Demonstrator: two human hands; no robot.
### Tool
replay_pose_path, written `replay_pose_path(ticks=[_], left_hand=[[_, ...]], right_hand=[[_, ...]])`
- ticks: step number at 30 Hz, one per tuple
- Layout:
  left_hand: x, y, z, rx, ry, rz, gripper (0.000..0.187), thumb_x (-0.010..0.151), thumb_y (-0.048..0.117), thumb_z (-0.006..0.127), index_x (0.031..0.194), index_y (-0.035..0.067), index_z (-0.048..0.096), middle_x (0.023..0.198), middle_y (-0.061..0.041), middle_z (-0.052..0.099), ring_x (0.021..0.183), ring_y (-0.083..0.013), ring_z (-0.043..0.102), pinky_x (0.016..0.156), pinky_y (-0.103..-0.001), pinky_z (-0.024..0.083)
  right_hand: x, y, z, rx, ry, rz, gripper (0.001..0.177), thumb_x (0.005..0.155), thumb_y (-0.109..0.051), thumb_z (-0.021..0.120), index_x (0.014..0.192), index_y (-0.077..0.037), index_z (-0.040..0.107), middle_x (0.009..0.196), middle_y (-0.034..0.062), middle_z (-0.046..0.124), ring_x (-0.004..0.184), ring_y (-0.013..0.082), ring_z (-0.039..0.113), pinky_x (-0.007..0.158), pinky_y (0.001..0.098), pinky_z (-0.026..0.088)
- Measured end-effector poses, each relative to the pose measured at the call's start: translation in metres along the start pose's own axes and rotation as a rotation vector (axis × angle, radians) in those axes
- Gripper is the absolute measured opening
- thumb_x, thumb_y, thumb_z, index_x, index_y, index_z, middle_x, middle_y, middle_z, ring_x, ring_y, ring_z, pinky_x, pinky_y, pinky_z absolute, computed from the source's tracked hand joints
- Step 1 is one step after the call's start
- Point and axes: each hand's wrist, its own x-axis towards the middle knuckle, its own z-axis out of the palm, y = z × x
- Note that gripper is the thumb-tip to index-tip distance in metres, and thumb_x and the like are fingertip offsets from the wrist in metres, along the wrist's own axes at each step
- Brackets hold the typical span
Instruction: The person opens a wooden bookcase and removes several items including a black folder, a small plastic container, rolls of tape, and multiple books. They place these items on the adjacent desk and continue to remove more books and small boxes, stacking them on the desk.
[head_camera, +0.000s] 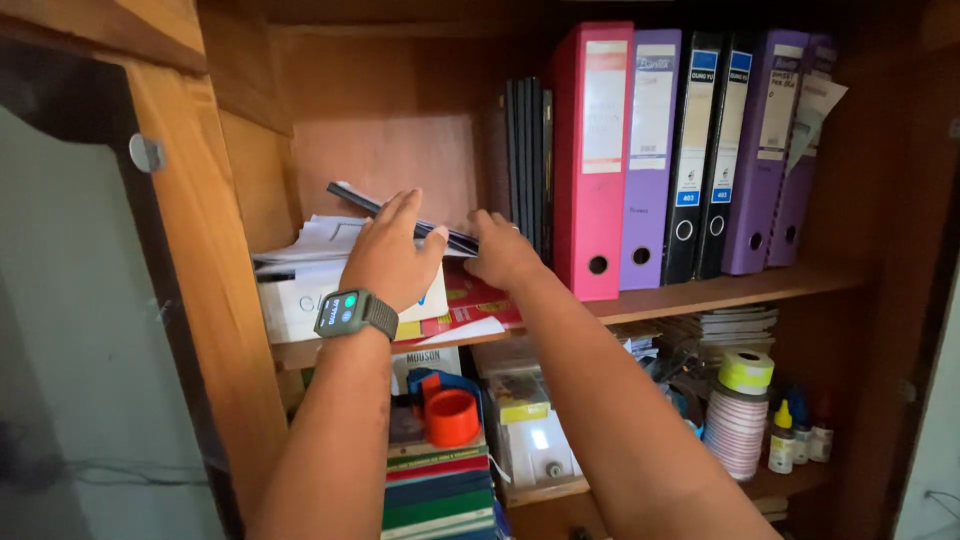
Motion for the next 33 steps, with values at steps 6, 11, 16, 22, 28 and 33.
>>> replay_pose_path(ticks=[6, 11, 16, 22, 28, 33], left_hand=[[0.008, -0.016, 0.008, 0.019, -0.046, -0.066, 0.057, 0.089, 0.035, 0.048, 0.132, -0.002, 0.044, 0.139, -0.019, 0.042, 0.127, -0.0320, 0.040, 0.104, -0.038, 0.032], [0.008, -0.014, 0.005, -0.023, -0.060, -0.106, 0.056, 0.087, 0.036, 0.048, 0.132, 0.001, 0.045, 0.139, -0.016, 0.042, 0.127, -0.0297, 0.040, 0.103, -0.037, 0.033], [0.010, -0.013, -0.001, -0.065, -0.075, -0.108, 0.056, 0.088, 0.037, 0.047, 0.132, 0.001, 0.044, 0.140, -0.015, 0.042, 0.127, -0.0288, 0.040, 0.103, -0.036, 0.032], [0.010, -0.016, -0.003, -0.063, -0.102, -0.112, 0.056, 0.088, 0.037, 0.048, 0.131, 0.001, 0.045, 0.139, -0.015, 0.042, 0.127, -0.0293, 0.041, 0.103, -0.036, 0.032], [0.006, -0.011, -0.008, -0.075, -0.080, -0.104, 0.055, 0.087, 0.035, 0.049, 0.131, 0.003, 0.047, 0.137, -0.014, 0.047, 0.122, -0.0320, 0.046, 0.103, -0.037, 0.034], [0.002, -0.011, -0.007, -0.064, -0.091, -0.095, 0.056, 0.086, 0.036, 0.048, 0.132, 0.005, 0.046, 0.137, -0.011, 0.047, 0.122, -0.0306, 0.044, 0.105, -0.040, 0.030]], right_hand=[[0.011, -0.011, -0.004, -0.277, -0.267, 0.182, 0.069, 0.066, -0.024, 0.080, 0.126, -0.016, 0.046, 0.122, 0.0092, 0.055, 0.114, 0.0270, 0.054, 0.095, 0.0418, 0.041], [0.024, -0.018, -0.011, -0.372, -0.349, 0.114, 0.063, 0.073, -0.027, 0.075, 0.128, -0.018, 0.046, 0.115, 0.0101, 0.061, 0.109, 0.0271, 0.058, 0.091, 0.0401, 0.046], [0.033, -0.017, 0.000, -0.331, -0.350, 0.053, 0.052, 0.078, -0.027, 0.069, 0.125, -0.018, 0.050, 0.109, 0.0107, 0.064, 0.102, 0.0280, 0.061, 0.085, 0.0401, 0.048], [0.039, -0.013, 0.014, -0.338, -0.372, -0.025, 0.038, 0.084, -0.022, 0.059, 0.120, -0.014, 0.052, 0.101, 0.0126, 0.067, 0.096, 0.0294, 0.063, 0.081, 0.0400, 0.050], [0.035, -0.020, 0.010, -0.327, -0.242, 0.005, 0.032, 0.084, -0.021, 0.056, 0.115, -0.015, 0.053, 0.099, 0.0135, 0.066, 0.094, 0.0301, 0.064, 0.079, 0.0418, 0.050], [0.029, -0.017, 0.004, -0.281, -0.078, -0.066, 0.023, 0.086, -0.025, 0.057, 0.102, -0.010, 0.053, 0.089, 0.0149, 0.068, 0.087, 0.0327, 0.065, 0.075, 0.0449, 0.050]])
